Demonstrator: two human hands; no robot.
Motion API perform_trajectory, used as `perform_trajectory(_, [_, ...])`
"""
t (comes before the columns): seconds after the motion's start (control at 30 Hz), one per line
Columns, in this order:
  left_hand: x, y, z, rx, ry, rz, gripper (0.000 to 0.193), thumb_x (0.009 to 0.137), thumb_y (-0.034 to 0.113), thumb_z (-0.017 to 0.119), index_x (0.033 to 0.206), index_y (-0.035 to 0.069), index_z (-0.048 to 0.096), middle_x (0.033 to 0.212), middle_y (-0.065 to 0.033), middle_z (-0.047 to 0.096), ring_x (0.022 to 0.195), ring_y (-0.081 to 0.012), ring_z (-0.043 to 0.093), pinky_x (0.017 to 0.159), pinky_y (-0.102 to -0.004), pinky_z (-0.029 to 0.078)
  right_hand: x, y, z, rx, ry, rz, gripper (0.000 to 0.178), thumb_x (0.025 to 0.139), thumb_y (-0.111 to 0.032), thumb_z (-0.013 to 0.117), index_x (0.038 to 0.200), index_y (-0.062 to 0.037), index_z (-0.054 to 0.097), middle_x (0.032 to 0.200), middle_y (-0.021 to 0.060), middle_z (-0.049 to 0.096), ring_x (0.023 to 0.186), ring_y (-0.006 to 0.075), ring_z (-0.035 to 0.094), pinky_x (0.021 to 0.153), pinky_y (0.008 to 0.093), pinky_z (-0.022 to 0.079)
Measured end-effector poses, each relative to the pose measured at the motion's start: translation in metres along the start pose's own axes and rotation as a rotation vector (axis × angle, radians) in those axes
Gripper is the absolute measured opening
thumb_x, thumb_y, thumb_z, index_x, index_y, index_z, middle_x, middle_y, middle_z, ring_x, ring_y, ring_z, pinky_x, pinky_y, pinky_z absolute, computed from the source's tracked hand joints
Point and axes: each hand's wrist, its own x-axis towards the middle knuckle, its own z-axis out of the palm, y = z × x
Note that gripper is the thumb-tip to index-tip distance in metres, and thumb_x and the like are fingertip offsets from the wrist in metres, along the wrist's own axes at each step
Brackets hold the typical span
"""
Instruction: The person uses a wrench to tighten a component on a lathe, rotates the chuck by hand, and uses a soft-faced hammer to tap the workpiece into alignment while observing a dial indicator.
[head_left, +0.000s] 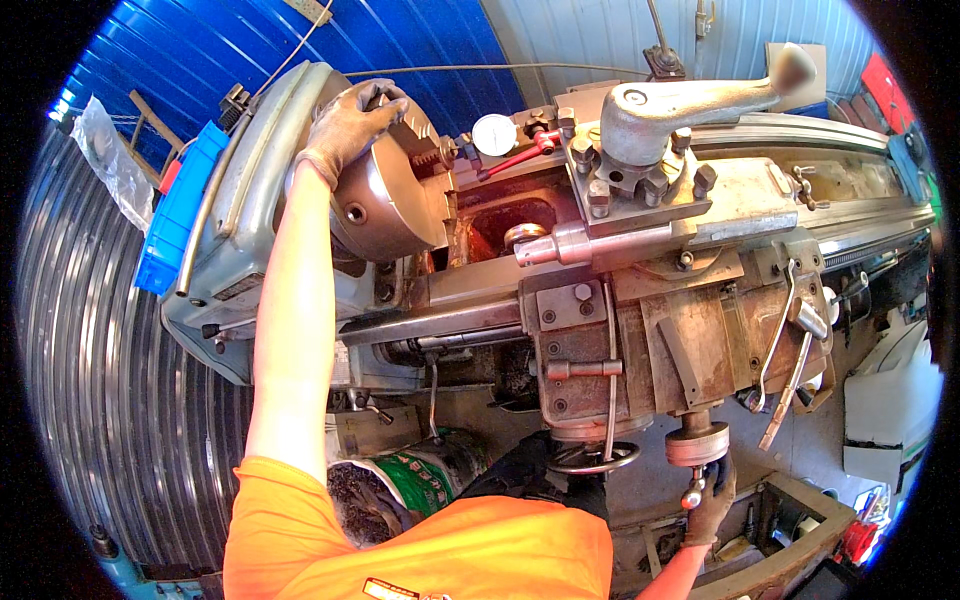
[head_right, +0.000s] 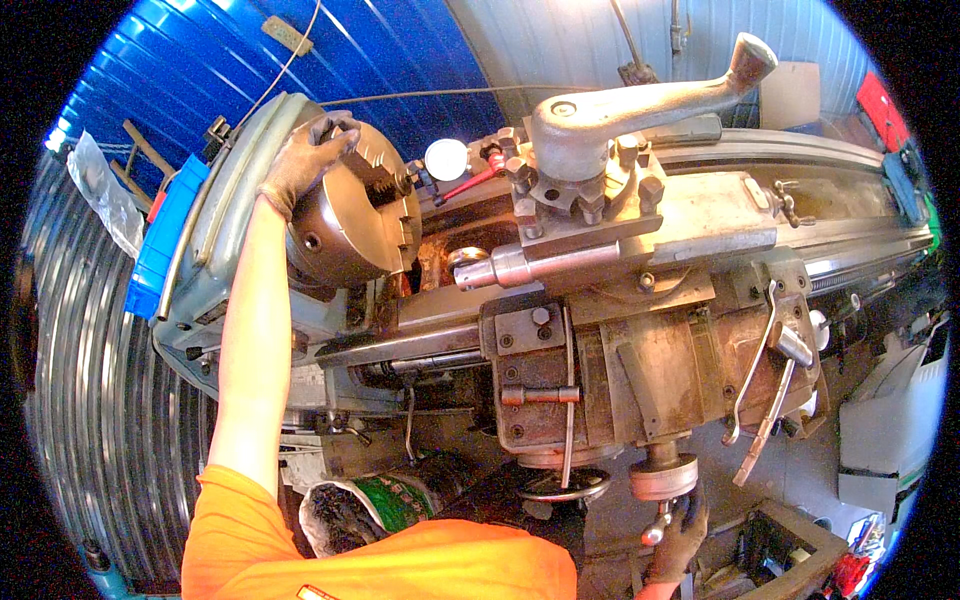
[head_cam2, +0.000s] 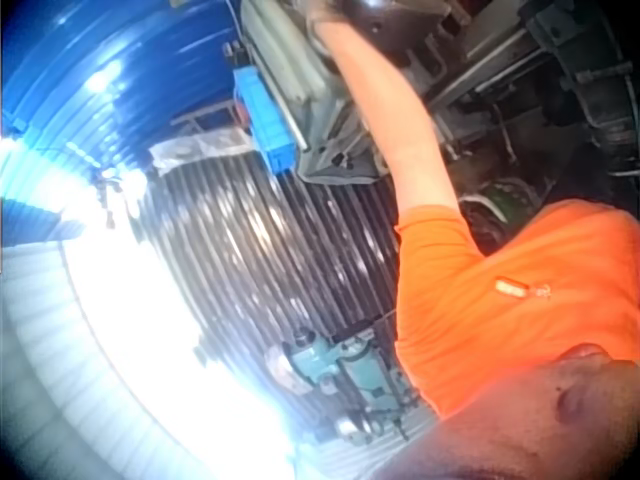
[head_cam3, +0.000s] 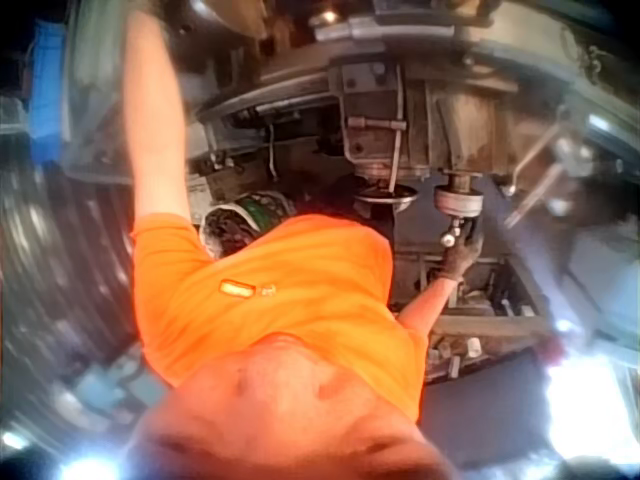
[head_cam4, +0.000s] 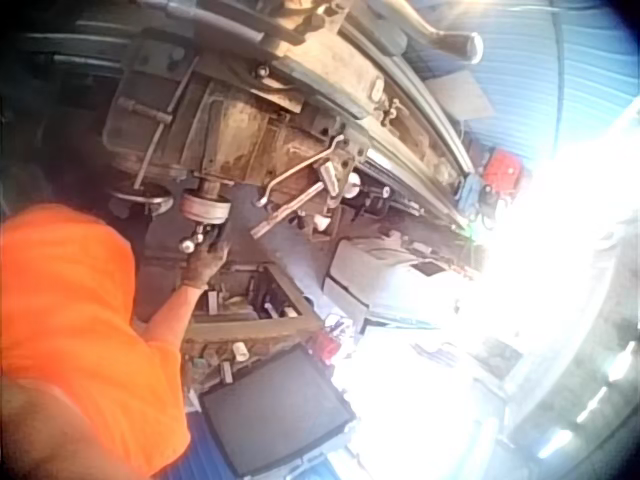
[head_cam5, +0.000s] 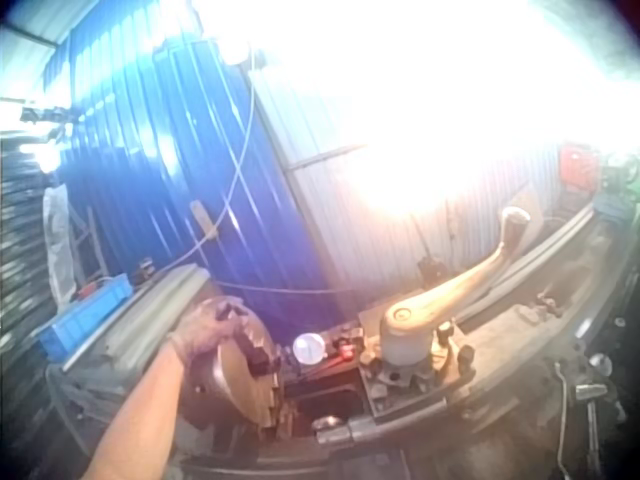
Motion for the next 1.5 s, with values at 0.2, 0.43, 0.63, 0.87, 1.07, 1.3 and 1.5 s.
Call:
perform_trajectory(0.2, [0.004, -0.009, 0.002, -0.017, 0.007, 0.038, 0.033, 0.086, 0.033, 0.067, 0.108, 0.008, 0.066, 0.098, -0.0004, 0.064, 0.089, -0.0102, 0.055, 0.083, -0.0261, 0.045, 0.001, -0.003, 0.000, -0.017, -0.004, -0.003, 0.036, 0.097, -0.014, 0.050, 0.128, 0.0052, 0.054, 0.123, 0.0192, 0.059, 0.112, 0.0293, 0.056, 0.098, 0.0397, 0.042])
perform_trajectory(0.43, [0.007, -0.016, 0.003, 0.036, 0.047, 0.062, 0.033, 0.087, 0.032, 0.067, 0.107, 0.006, 0.067, 0.100, -0.0027, 0.067, 0.093, -0.0127, 0.058, 0.088, -0.0286, 0.045, 0.003, -0.001, -0.001, 0.003, -0.016, 0.016, 0.038, 0.097, -0.017, 0.051, 0.128, 0.0053, 0.054, 0.125, 0.0202, 0.058, 0.114, 0.0306, 0.056, 0.099, 0.0403, 0.041])
perform_trajectory(0.63, [0.004, -0.008, 0.002, 0.084, 0.047, 0.029, 0.031, 0.086, 0.033, 0.066, 0.104, 0.008, 0.068, 0.107, -0.0058, 0.068, 0.103, -0.0185, 0.061, 0.096, -0.0324, 0.043, 0.005, 0.003, -0.002, -0.009, -0.024, 0.006, 0.037, 0.097, -0.014, 0.050, 0.128, 0.0052, 0.053, 0.126, 0.0213, 0.057, 0.116, 0.0320, 0.055, 0.101, 0.0407, 0.040])
perform_trajectory(0.87, [0.003, -0.003, 0.001, 0.073, 0.028, 0.006, 0.032, 0.086, 0.035, 0.066, 0.102, 0.008, 0.069, 0.113, -0.0065, 0.067, 0.108, -0.0200, 0.060, 0.098, -0.0328, 0.042, 0.005, 0.001, -0.002, 0.016, -0.037, 0.043, 0.037, 0.095, -0.009, 0.049, 0.129, 0.0048, 0.053, 0.124, 0.0181, 0.058, 0.114, 0.0284, 0.054, 0.101, 0.0394, 0.039])
perform_trajectory(1.07, [0.004, -0.009, 0.003, 0.070, 0.059, 0.006, 0.032, 0.086, 0.036, 0.066, 0.102, 0.009, 0.069, 0.117, -0.0062, 0.066, 0.110, -0.0208, 0.060, 0.099, -0.0335, 0.042, 0.006, -0.003, 0.000, 0.044, -0.029, 0.025, 0.036, 0.095, -0.010, 0.051, 0.128, 0.0041, 0.053, 0.123, 0.0168, 0.058, 0.114, 0.0274, 0.054, 0.101, 0.0384, 0.039])
perform_trajectory(1.3, [0.004, -0.003, 0.004, 0.030, 0.027, -0.050, 0.036, 0.086, 0.038, 0.068, 0.108, 0.009, 0.068, 0.113, -0.0059, 0.066, 0.101, -0.0173, 0.061, 0.090, -0.0318, 0.047, 0.005, -0.008, 0.002, 0.071, -0.002, 0.058, 0.037, 0.092, -0.007, 0.052, 0.128, 0.0043, 0.053, 0.124, 0.0169, 0.058, 0.114, 0.0284, 0.054, 0.101, 0.0388, 0.039])
perform_trajectory(1.5, [0.005, -0.016, 0.004, 0.077, 0.090, 0.039, 0.043, 0.085, 0.039, 0.067, 0.113, 0.007, 0.066, 0.107, -0.0050, 0.066, 0.094, -0.0141, 0.060, 0.086, -0.0300, 0.048, 0.006, -0.009, 0.001, -0.042, -0.007, -0.010, 0.035, 0.094, -0.011, 0.053, 0.125, 0.0056, 0.055, 0.120, 0.0206, 0.060, 0.112, 0.0318, 0.056, 0.099, 0.0410, 0.041])
